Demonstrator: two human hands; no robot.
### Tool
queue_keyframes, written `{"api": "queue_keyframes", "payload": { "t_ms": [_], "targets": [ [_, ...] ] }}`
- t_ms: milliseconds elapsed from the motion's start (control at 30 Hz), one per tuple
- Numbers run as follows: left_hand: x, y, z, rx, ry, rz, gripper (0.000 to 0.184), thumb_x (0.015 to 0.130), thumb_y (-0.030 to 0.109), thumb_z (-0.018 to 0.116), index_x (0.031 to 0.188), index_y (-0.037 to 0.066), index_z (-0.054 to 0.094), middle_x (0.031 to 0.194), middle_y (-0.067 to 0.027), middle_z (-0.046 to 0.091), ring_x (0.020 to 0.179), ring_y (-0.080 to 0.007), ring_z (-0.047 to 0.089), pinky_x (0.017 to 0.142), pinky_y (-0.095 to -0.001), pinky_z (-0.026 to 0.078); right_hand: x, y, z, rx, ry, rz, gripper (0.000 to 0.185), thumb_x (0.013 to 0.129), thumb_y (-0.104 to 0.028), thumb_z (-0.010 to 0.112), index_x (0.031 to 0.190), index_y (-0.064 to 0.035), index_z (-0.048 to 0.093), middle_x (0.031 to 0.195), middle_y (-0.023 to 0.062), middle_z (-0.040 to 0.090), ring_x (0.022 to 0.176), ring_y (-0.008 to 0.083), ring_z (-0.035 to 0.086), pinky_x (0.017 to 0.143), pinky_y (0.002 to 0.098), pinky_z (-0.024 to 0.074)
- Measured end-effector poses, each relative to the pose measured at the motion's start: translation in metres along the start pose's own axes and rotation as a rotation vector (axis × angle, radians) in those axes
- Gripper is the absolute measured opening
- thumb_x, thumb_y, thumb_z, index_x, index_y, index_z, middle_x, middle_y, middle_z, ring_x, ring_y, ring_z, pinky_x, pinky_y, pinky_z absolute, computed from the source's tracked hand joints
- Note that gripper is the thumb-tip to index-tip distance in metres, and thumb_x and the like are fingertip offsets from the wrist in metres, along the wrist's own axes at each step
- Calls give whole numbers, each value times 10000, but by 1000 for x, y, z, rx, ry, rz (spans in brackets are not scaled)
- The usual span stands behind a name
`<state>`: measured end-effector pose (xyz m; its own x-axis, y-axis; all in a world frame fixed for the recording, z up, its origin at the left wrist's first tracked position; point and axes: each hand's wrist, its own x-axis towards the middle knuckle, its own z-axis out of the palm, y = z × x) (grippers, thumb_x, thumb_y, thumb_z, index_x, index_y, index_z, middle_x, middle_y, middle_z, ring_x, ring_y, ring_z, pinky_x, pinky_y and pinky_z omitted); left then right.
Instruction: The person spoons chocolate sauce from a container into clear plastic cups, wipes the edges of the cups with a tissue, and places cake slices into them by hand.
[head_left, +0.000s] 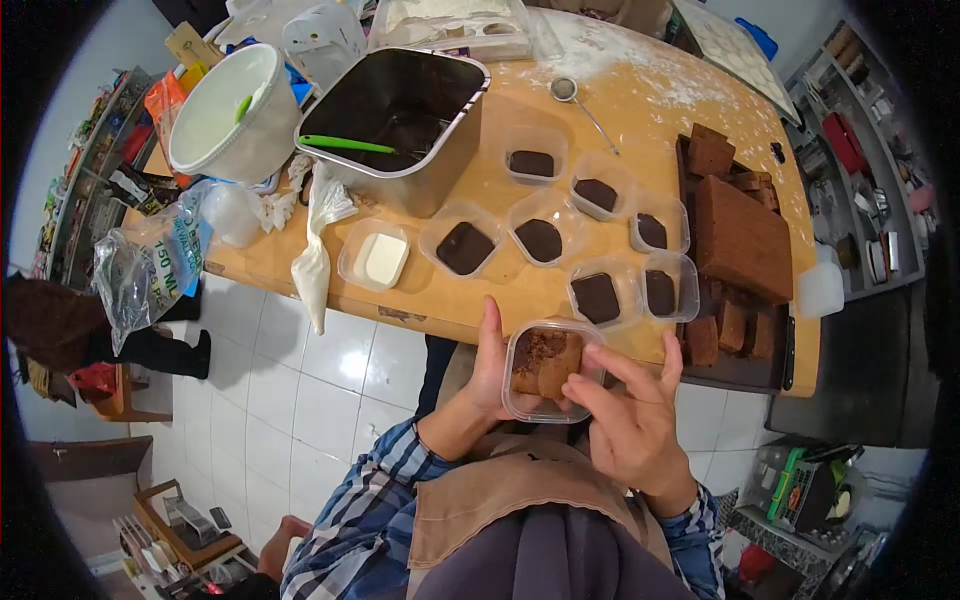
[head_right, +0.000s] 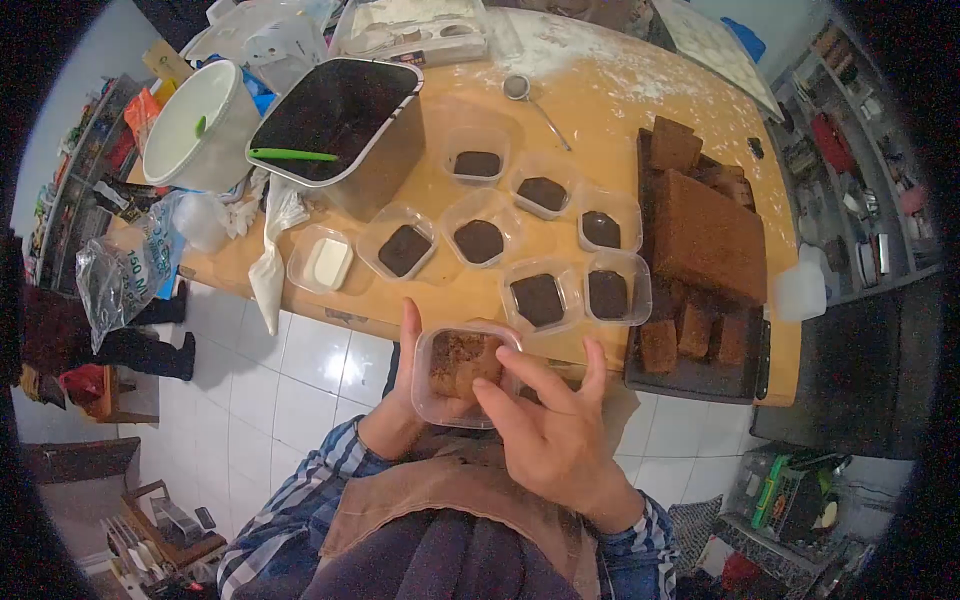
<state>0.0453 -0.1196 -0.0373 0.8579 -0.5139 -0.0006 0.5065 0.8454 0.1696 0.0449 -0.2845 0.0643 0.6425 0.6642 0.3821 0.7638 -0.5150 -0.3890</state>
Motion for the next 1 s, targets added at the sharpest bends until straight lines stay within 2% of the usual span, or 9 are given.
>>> {"api": "queue_keyframes", "payload": {
  "t_ms": [33, 133, 233, 333, 433, 833, 933, 967, 1000],
  "targets": [
    [0, 0, -1, 53, 26, 9, 988, 714, 818, 167, 1170, 0, 482, 1092, -160, 549, 914, -275, 567, 770, -387, 474, 0, 0, 2, -18, -5, -10, 263, 766, -37, 538, 1022, -64, 590, 775, 27, 645, 1070, 190, 517, 923, 645, 177],
    [-1, 1, 0, -61, 7, 10, 993, 711, 820, 178, 1168, -6, 485, 1106, -165, 549, 946, -288, 565, 805, -389, 471, 0, -1, 4, -65, -20, -39, 234, 791, -79, 545, 1020, -70, 592, 771, 24, 641, 1072, 186, 513, 911, 651, 184],
    [3, 2, 24, -68, 364, 6, 1057, 661, 858, 116, 1177, 9, 476, 1039, -176, 568, 835, -272, 600, 622, -350, 519, 0, -1, 6, -97, -34, -62, 224, 798, -95, 554, 1017, -66, 593, 768, 20, 639, 1070, 182, 513, 905, 651, 188],
    [2, 2, 24, -10, 346, -2, 1059, 660, 859, 111, 1185, 11, 469, 1026, -178, 566, 833, -269, 597, 621, -344, 518, -1, 1, 6, -112, -42, -83, 218, 802, -103, 555, 1013, -64, 596, 762, 15, 637, 1068, 177, 514, 899, 653, 189],
    [1, 2, 16, -25, 209, -7, 1061, 661, 858, 108, 1197, 11, 457, 1012, -170, 570, 831, -267, 602, 629, -342, 521, -1, 2, 6, -82, -18, -84, 213, 803, -105, 556, 1006, -62, 601, 756, 15, 635, 1066, 177, 515, 896, 654, 192],
    [0, 1, 38, -26, 429, -21, 1024, 681, 843, 137, 1180, 10, 463, 994, -173, 581, 731, -261, 620, 480, -307, 512, 3, 0, 1, -71, 26, -67, 221, 756, -71, 591, 976, -51, 607, 788, 29, 648, 1028, 196, 542, 900, 652, 201],
    [-8, 3, 10, 47, 274, -75, 1015, 664, 856, 185, 1173, 30, 483, 1112, -172, 529, 930, -329, 547, 771, -419, 458, 6, 1, 3, -38, 44, -46, 230, 744, -49, 587, 973, -38, 604, 817, 54, 651, 1021, 202, 546, 919, 629, 210],
    [-11, 4, 2, -151, 11, -64, 991, 682, 840, 188, 1144, 20, 497, 1047, -183, 548, 849, -326, 564, 682, -407, 474, 7, 0, 1, 12, 63, -33, 238, 740, -42, 584, 977, -34, 602, 823, 68, 650, 1022, 204, 544, 930, 618, 207],
    [-15, 7, 5, -91, 89, -25, 965, 706, 819, 184, 1145, 16, 489, 1009, -179, 560, 826, -309, 574, 646, -380, 480, 11, -2, -3, 62, 81, -20, 246, 736, -36, 581, 981, -30, 600, 829, 81, 650, 1024, 206, 542, 942, 606, 204]
  ]
}}
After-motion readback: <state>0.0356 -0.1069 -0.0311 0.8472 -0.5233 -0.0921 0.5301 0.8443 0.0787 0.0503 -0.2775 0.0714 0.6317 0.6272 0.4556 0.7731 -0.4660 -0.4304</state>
